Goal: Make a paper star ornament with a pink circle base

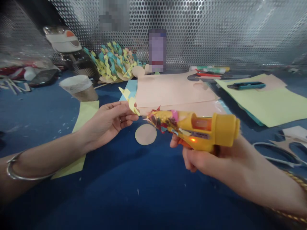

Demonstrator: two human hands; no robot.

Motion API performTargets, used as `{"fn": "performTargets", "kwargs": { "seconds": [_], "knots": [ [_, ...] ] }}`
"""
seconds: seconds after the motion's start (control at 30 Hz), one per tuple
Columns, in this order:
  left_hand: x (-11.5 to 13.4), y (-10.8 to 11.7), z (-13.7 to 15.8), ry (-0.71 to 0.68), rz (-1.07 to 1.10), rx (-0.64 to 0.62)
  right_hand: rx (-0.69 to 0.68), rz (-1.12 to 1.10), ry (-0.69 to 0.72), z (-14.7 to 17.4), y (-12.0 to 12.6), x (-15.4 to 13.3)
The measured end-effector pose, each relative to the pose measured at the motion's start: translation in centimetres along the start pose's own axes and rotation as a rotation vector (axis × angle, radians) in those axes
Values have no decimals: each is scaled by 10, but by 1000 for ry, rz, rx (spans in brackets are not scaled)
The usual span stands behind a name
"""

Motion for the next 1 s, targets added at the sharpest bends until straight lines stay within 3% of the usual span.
{"fn": "performTargets", "kwargs": {
  "seconds": [0.1,0.2,0.53,0.87,1.0],
  "knots": [
    [0,1,-1,35,8,28,-99,-306,-189,-5,-9,-14],
    [1,1,-3,54,-26,51,-24,-332,-279,-6,-14,-16],
    [1,1,-4,54,-8,28,22,-413,-392,-14,-26,-14],
    [0,0,-5,33,-3,20,-47,-437,-404,-13,-24,-12],
    [1,0,-4,41,-11,10,1,-425,-400,-15,-27,-13]
  ]
}}
Point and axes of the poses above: each hand's wrist, its own z-axis away from the middle knuckle, its own y-axis out of the back of the hand, x = y × z, the point moved 1 cm from there along -z, towards the middle knuckle, and after that the axes turned 4 degrees about x, right-handed, at the moved point
